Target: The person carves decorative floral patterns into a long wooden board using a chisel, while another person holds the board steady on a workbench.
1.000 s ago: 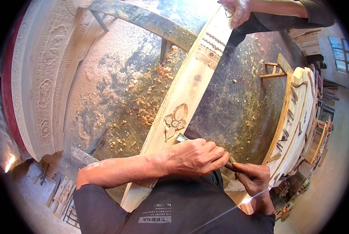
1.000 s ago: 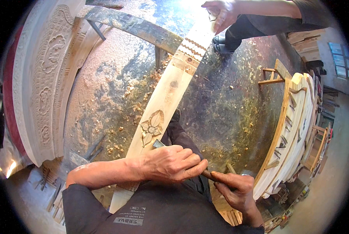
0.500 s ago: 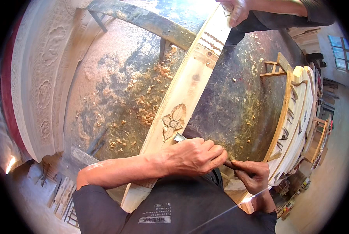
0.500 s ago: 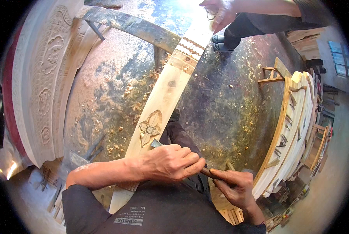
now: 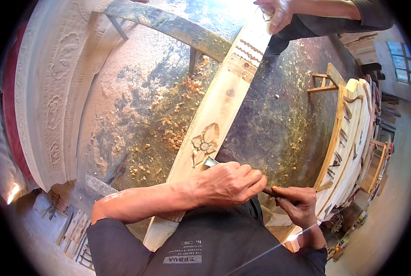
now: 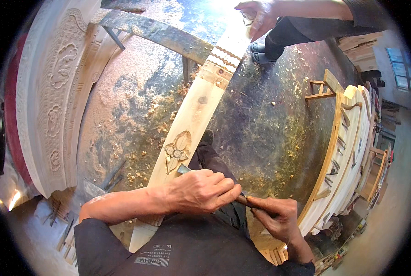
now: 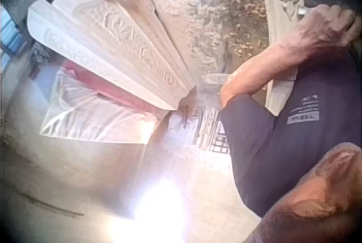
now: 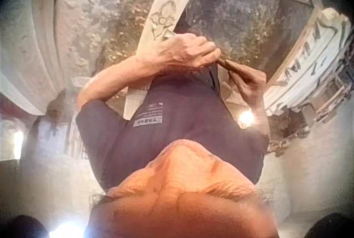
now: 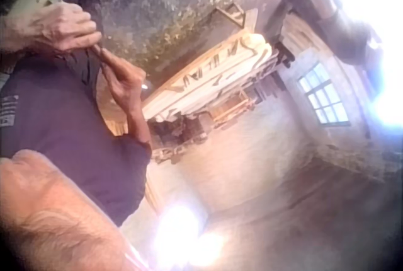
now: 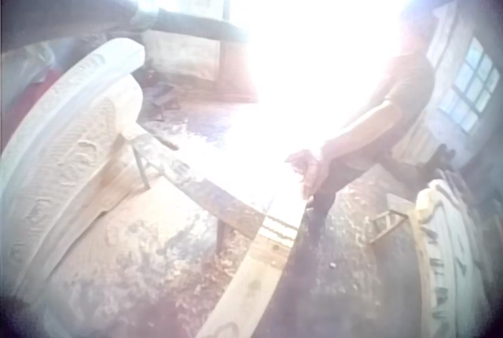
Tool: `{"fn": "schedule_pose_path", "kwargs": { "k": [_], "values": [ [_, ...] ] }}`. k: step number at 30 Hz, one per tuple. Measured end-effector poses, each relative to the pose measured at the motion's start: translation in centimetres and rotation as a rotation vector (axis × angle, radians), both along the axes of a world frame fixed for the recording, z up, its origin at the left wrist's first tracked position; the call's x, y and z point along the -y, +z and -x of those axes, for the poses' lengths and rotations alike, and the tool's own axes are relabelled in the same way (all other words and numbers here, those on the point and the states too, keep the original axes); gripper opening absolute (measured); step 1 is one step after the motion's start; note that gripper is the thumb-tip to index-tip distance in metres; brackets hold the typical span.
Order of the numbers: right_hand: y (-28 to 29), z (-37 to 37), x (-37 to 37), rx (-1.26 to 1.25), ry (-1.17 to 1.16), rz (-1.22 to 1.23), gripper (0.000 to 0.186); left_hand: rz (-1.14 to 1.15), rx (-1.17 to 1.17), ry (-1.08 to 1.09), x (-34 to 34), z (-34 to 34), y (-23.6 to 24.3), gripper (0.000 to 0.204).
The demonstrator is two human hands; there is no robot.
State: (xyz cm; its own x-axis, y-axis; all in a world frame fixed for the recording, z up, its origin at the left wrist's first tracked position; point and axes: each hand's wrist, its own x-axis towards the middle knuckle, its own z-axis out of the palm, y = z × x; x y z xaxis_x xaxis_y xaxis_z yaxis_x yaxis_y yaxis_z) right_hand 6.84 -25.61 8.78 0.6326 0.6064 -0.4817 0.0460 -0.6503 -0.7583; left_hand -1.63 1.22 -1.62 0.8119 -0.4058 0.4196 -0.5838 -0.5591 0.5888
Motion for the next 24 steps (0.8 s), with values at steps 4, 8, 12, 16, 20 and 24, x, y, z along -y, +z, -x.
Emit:
{"fn": "schedule_pose_path", "kwargs": {
  "k": [4, 8, 12, 16, 20, 24],
  "values": [
    [-0.4, -0.9, -0.3, 0.002, 0.022, -0.026, 0.034, 0.022, -0.040, 0.004, 0.1, -0.2, 0.1, 0.040],
    [-0.5, -0.9, -0.3, -0.022, 0.009, -0.010, 0.034, 0.002, -0.038, 0.000, -0.2, -0.1, 0.2, 0.040],
    [-1.3, -2.1, -0.2, -0.013, 0.026, -0.069, 0.034, 0.012, -0.064, 0.022, 0.1, -0.1, 0.0, 0.045],
    [-2.0, -4.1, -0.3, -0.055, 0.062, -0.081, 0.034, -0.021, -0.036, 0.051, 0.0, -0.7, 0.2, 0.052],
    [-2.1, -5.0, -0.7, 0.222, 0.274, -0.112, 0.036, -0.113, 0.029, 0.084, -0.2, -0.5, 0.4, 0.048],
    [-0.2, -2.3, -0.3, 0.478, 0.335, -0.317, 0.044, -0.241, 0.435, 0.169, -0.7, 1.2, 1.5, 0.038]
  ]
}}
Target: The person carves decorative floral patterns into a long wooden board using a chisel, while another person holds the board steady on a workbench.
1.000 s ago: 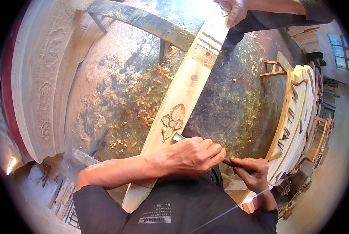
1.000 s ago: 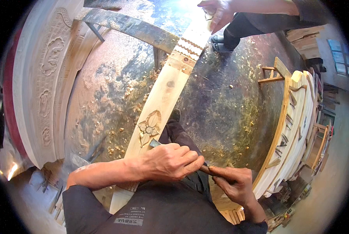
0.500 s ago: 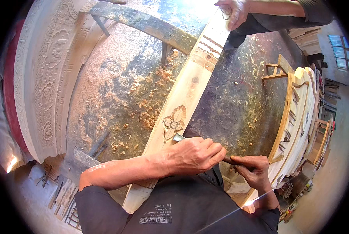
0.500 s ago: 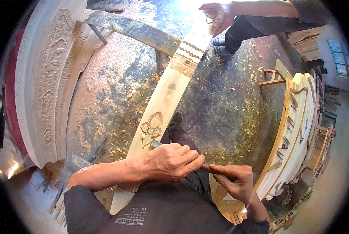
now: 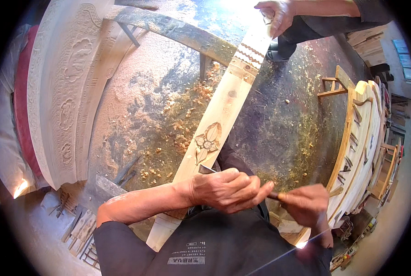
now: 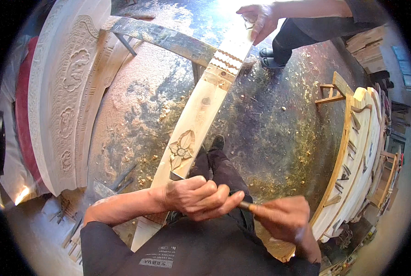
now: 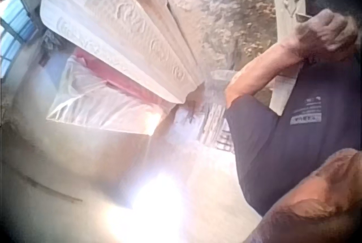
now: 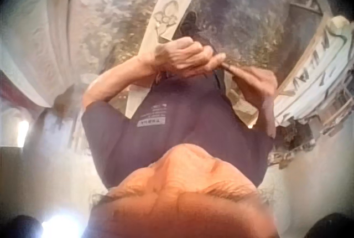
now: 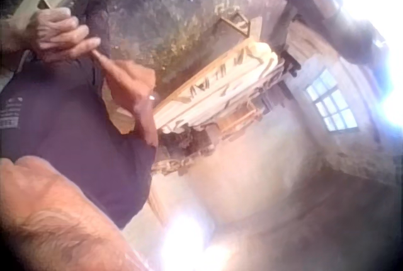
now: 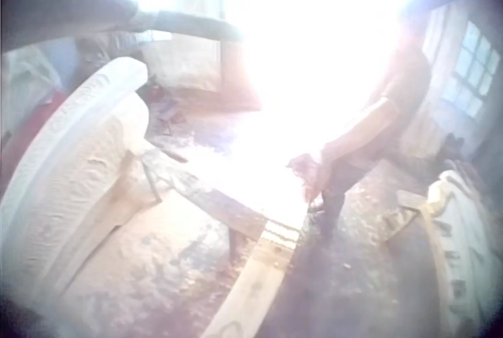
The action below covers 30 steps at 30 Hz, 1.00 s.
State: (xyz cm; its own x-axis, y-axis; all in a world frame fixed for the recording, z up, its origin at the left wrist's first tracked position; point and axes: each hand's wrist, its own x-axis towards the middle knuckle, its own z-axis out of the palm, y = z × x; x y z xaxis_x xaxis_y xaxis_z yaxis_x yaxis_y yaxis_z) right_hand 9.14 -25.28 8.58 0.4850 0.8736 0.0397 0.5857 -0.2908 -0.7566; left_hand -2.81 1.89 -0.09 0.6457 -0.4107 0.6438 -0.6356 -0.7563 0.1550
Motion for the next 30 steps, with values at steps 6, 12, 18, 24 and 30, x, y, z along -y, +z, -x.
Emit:
{"fn": "schedule_pose_path", "kwargs": {
  "k": [6, 12, 18, 24, 30],
  "values": [
    [-1.3, 3.7, 2.2, -0.336, -0.226, 0.176, 0.040, 0.059, -0.240, -0.106, 0.6, 1.0, -0.5, 0.046],
    [-1.2, 4.5, 2.2, -0.600, -0.394, 0.158, 0.038, 0.047, -0.312, -0.120, 0.9, 0.8, -0.6, 0.048],
    [-1.2, 2.9, 1.7, -0.808, -0.416, 0.196, 0.033, 0.049, -0.337, -0.067, 1.2, 0.5, -0.7, 0.047],
    [-0.6, 0.8, 0.8, -0.995, -0.475, 0.283, 0.032, 0.108, -0.381, -0.025, 1.3, 0.1, -0.6, 0.046],
    [-1.6, 1.0, 1.9, -0.544, -0.269, 0.174, 0.034, 0.055, -0.247, -0.007, 1.3, 0.9, -0.6, 0.054]
  ]
}}
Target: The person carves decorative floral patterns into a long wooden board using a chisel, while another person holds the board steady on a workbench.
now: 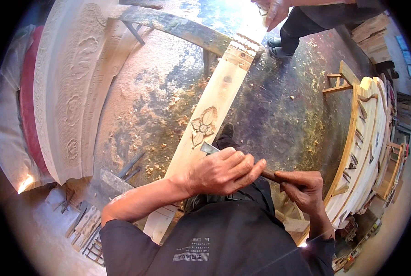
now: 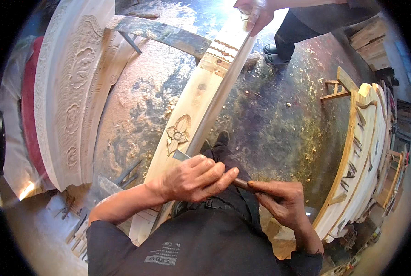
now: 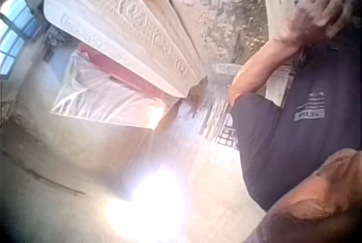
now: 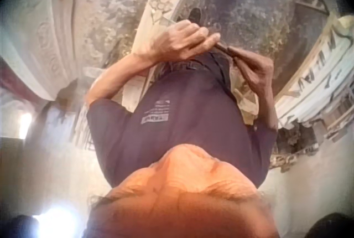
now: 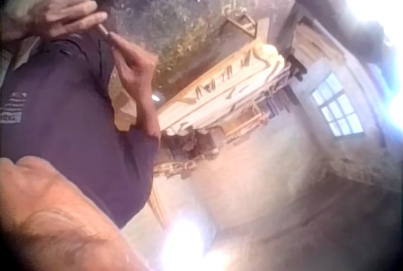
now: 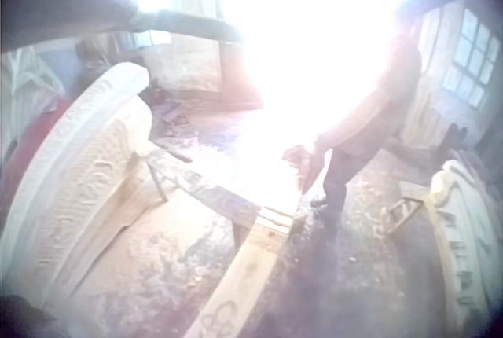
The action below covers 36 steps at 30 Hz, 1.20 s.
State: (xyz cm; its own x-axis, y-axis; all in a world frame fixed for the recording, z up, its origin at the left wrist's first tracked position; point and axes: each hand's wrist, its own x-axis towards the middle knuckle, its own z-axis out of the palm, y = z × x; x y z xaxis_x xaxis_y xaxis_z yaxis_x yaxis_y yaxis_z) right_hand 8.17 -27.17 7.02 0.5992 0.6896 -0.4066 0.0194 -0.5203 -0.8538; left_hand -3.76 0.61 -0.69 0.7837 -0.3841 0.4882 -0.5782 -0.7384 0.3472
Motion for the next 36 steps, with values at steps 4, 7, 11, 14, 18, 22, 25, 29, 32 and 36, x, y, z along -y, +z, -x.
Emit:
{"fn": "schedule_pose_path", "kwargs": {
  "k": [4, 7, 11, 14, 18, 22, 25, 29, 32, 36],
  "values": [
    [-0.2, 1.6, 0.3, 0.113, 0.043, -0.045, 0.035, -0.020, -0.053, -0.045, -0.1, 0.1, 0.1, 0.051],
    [0.5, 3.7, 0.5, 0.086, 0.004, -0.048, 0.038, 0.073, -0.082, -0.096, -0.3, 0.5, 0.1, 0.050],
    [1.2, 7.4, 0.1, 0.140, 0.014, -0.015, 0.039, 0.145, -0.119, -0.096, -0.6, 0.9, 0.3, 0.033],
    [1.6, 10.7, -1.2, 0.127, -0.077, -0.012, 0.044, 0.173, -0.134, -0.128, -0.8, 1.5, -0.2, 0.016],
    [1.0, 13.7, -1.7, 0.282, -0.134, -0.046, 0.045, 0.191, -0.113, -0.192, -1.1, 1.6, -0.7, 0.017],
    [1.4, 15.4, -2.0, 0.393, -0.128, 0.013, 0.047, 0.178, -0.117, -0.223, -1.1, 1.8, -1.1, 0.022],
    [1.6, 16.3, -2.3, 0.454, -0.115, 0.040, 0.051, 0.192, -0.111, -0.232, -1.2, 1.8, -1.0, 0.022],
    [2.1, 16.6, -3.3, 0.505, -0.091, 0.068, 0.053, 0.208, -0.137, -0.238, -1.2, 2.2, -1.2, 0.024],
    [2.3, 16.9, -3.4, 0.515, -0.077, 0.100, 0.053, 0.204, -0.138, -0.234, -1.3, 2.3, -1.2, 0.025],
    [2.8, 16.7, -3.8, 0.566, -0.045, 0.115, 0.053, 0.202, -0.148, -0.245, -1.5, 2.2, -1.2, 0.025]
  ]
}}
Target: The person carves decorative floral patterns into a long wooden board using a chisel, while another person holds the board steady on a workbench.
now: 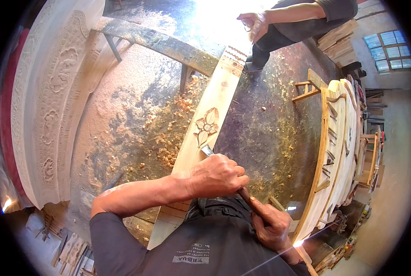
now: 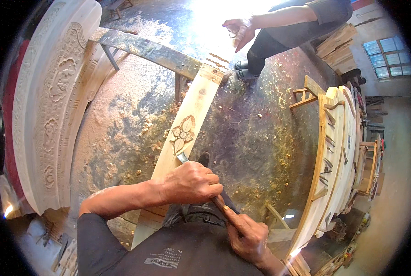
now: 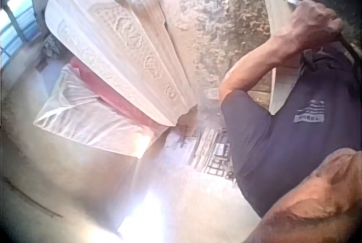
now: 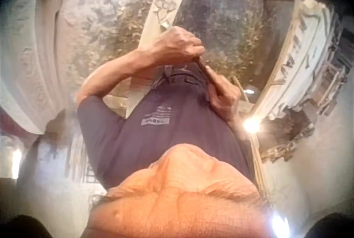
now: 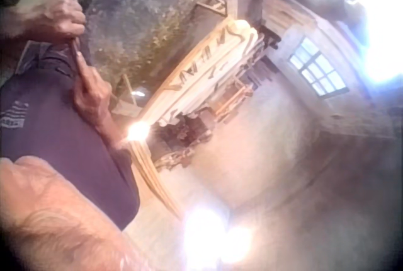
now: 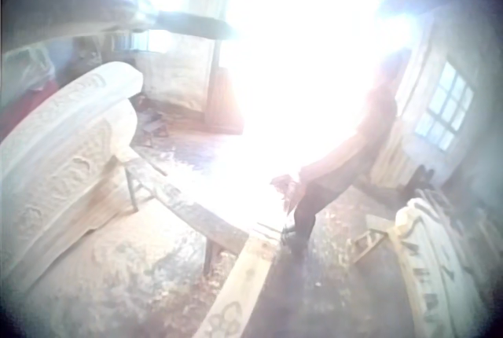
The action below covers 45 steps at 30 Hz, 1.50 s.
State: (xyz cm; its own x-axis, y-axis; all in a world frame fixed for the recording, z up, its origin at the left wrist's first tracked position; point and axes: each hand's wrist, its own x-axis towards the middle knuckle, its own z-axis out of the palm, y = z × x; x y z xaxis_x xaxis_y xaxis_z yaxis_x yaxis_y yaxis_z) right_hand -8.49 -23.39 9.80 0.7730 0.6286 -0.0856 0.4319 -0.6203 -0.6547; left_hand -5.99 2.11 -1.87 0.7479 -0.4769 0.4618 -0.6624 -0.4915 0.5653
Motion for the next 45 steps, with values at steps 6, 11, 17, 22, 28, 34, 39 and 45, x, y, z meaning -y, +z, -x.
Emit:
{"fn": "schedule_pose_path", "kwargs": {
  "k": [6, 11, 17, 22, 28, 34, 39, 45],
  "values": [
    [0.6, -0.6, -0.3, 0.046, 0.037, 0.045, 0.055, 0.063, -0.021, -0.063, -1.3, 0.0, 0.5, 0.027],
    [0.5, -0.7, -0.2, 0.066, 0.047, 0.035, 0.056, 0.188, -0.131, -0.128, -2.7, -0.3, 1.1, 0.040],
    [1.5, -0.9, -0.9, 0.064, 0.070, 0.082, 0.055, 0.274, -0.206, -0.165, -2.1, -0.9, 0.5, 0.040],
    [1.3, -1.0, -1.1, 0.100, 0.068, 0.068, 0.054, 0.311, -0.188, -0.160, -1.9, -1.0, 0.2, 0.044],
    [1.5, -0.9, -1.1, 0.128, 0.092, 0.109, 0.054, 0.299, -0.177, -0.137, -1.7, -0.6, 0.3, 0.048],
    [0.8, -1.0, -1.2, 0.138, 0.079, 0.106, 0.055, 0.294, -0.198, -0.112, -1.2, -0.5, 0.3, 0.051],
    [0.4, -1.0, -1.1, 0.117, 0.048, 0.093, 0.053, 0.256, -0.185, -0.110, -1.5, -0.6, 0.5, 0.051],
    [-0.1, -1.3, -0.5, 0.169, 0.053, 0.062, 0.052, 0.176, -0.004, -0.062, -1.1, -0.6, 0.8, 0.049]
  ]
}}
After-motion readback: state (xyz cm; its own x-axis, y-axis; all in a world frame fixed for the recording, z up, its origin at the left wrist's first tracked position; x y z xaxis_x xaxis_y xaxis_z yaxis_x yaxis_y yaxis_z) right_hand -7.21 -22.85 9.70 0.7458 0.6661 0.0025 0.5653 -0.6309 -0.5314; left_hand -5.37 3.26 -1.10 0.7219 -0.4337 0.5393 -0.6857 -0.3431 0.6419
